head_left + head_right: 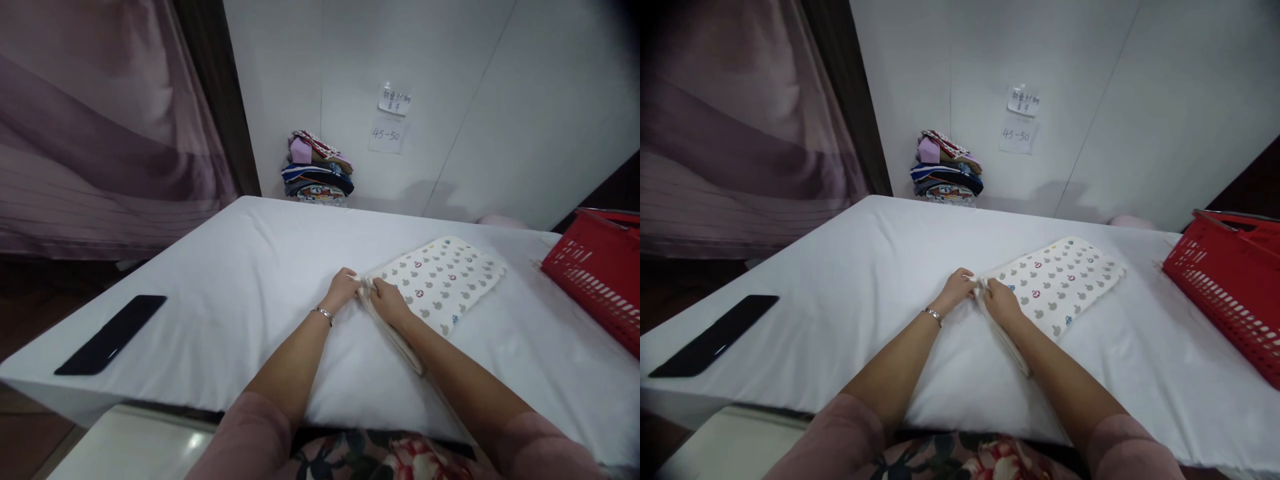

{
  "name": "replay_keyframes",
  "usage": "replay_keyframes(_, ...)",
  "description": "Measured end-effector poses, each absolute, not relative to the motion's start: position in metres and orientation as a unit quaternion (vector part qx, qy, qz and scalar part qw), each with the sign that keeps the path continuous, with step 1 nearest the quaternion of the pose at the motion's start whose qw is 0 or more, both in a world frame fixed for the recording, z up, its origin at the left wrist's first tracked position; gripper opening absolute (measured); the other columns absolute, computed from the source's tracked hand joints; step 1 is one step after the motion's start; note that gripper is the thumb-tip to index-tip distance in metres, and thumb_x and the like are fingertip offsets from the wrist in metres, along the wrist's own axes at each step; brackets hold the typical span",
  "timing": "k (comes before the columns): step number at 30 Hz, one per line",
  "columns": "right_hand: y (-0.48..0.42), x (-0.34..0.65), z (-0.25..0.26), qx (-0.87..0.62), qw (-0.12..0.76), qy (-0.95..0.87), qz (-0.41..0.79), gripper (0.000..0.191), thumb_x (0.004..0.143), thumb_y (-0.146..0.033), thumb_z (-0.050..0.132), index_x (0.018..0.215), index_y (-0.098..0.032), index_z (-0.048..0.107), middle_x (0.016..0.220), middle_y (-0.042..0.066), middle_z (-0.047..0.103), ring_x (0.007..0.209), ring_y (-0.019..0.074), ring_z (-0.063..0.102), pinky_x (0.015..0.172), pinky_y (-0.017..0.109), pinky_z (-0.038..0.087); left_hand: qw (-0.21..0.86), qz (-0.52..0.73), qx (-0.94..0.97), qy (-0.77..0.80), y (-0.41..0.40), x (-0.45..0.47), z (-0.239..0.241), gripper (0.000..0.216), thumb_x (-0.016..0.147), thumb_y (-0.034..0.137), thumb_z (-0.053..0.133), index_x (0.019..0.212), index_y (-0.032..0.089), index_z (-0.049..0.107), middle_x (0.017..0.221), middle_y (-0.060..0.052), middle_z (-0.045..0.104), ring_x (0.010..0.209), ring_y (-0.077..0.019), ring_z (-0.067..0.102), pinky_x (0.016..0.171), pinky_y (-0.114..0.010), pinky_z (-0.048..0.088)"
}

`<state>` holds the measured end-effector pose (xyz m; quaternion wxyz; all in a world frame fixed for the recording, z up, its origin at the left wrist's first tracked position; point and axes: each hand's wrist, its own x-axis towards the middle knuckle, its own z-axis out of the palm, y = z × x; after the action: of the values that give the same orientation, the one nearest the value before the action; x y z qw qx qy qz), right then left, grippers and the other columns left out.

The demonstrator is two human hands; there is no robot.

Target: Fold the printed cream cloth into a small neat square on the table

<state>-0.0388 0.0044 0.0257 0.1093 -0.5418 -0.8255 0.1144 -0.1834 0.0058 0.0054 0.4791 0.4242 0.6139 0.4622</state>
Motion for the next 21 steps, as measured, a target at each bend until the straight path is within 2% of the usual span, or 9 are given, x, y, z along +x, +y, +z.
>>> replay_keyframes(3, 0.001, -0.041, 0.028, -0.539, 0.096, -0.832, 0.090, 0.017, 0.087, -0.018, 0.039, 0.093, -0.017, 0.054, 0.088, 0.008, 0.066, 0.080, 0.0188, 0.059, 0.061, 0.026, 0.029, 0.498, 0.463, 0.383, 0.625, 0.006, -0.183, 0.007, 0.032, 0.067, 0.008, 0.061, 0.095, 0.016, 0.050, 0.062, 0.005, 0.054, 0.051, -0.0100, 0.057, 0.050, -0.021, 0.046)
replay_keyframes(10, 0.000, -0.053, 0.034, -0.521, 0.040, -0.848, 0.091, 0.019, 0.088, -0.023, 0.038, 0.097, -0.017, 0.054, 0.095, 0.009, 0.066, 0.082, 0.0206, 0.061, 0.062, 0.027, 0.030, 0.437, 0.457, 0.478, 0.610, 0.003, -0.184, 0.006, 0.034, 0.069, 0.006, 0.055, 0.101, 0.017, 0.051, 0.056, 0.008, 0.051, 0.044, -0.0090, 0.051, 0.046, -0.020, 0.040)
replay_keyframes(16, 0.001, -0.053, 0.030, -0.518, 0.035, -0.849, 0.094, 0.019, 0.086, -0.018, 0.040, 0.098, -0.016, 0.054, 0.097, 0.010, 0.065, 0.086, 0.0212, 0.060, 0.065, 0.028, 0.032, 0.428, 0.445, 0.475, 0.628, 0.007, -0.185, -0.001, 0.035, 0.069, 0.007, 0.054, 0.103, 0.016, 0.053, 0.061, 0.006, 0.053, 0.048, -0.0092, 0.052, 0.049, -0.020, 0.041)
replay_keyframes(21, 0.001, -0.054, 0.030, -0.521, 0.045, -0.845, 0.113, 0.018, 0.090, -0.024, 0.040, 0.098, -0.014, 0.054, 0.097, 0.012, 0.064, 0.086, 0.0216, 0.060, 0.066, 0.029, 0.033, 0.463, 0.434, 0.496, 0.593, 0.005, -0.189, 0.004, 0.040, 0.068, 0.007, 0.056, 0.108, 0.015, 0.054, 0.063, 0.005, 0.053, 0.052, -0.0095, 0.053, 0.051, -0.021, 0.044)
